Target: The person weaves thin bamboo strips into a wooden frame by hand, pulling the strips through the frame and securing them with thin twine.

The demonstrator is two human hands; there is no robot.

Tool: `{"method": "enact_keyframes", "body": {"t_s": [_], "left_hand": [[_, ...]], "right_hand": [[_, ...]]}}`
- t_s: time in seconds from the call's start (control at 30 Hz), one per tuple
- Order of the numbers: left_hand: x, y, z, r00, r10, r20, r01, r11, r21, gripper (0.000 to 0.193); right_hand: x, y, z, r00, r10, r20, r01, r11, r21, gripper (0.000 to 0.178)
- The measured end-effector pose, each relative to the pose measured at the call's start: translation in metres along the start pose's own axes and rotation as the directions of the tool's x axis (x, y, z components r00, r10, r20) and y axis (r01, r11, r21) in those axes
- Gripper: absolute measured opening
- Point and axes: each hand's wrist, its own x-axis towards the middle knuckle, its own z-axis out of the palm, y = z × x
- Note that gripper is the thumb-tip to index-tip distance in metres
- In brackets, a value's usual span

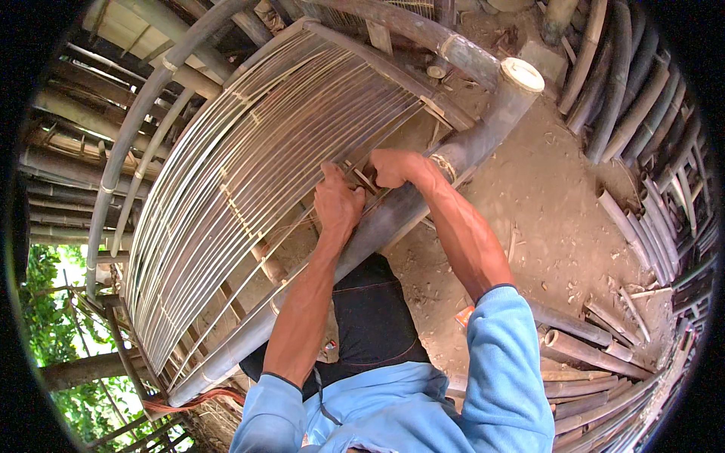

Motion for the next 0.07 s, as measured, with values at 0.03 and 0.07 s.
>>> {"method": "enact_keyframes", "body": {"t_s": [0.03, 0.07], "left_hand": [[0.0005, -0.0005, 0.0001, 1.000, -0.015, 0.018, 0.016, 1.000, -0.008, 0.072], [0.0018, -0.0005, 0.0008, 0.999, -0.030, 0.036, 0.031, 0.999, -0.018, 0.082]], "right_hand": [[-0.0004, 0.0008, 0.0020, 0.997, -0.048, -0.068, 0.050, 0.998, 0.032, 0.037], [-0.0013, 0.0027, 0.0040, 0.986, -0.092, -0.138, 0.101, 0.993, 0.060, 0.025]]}}
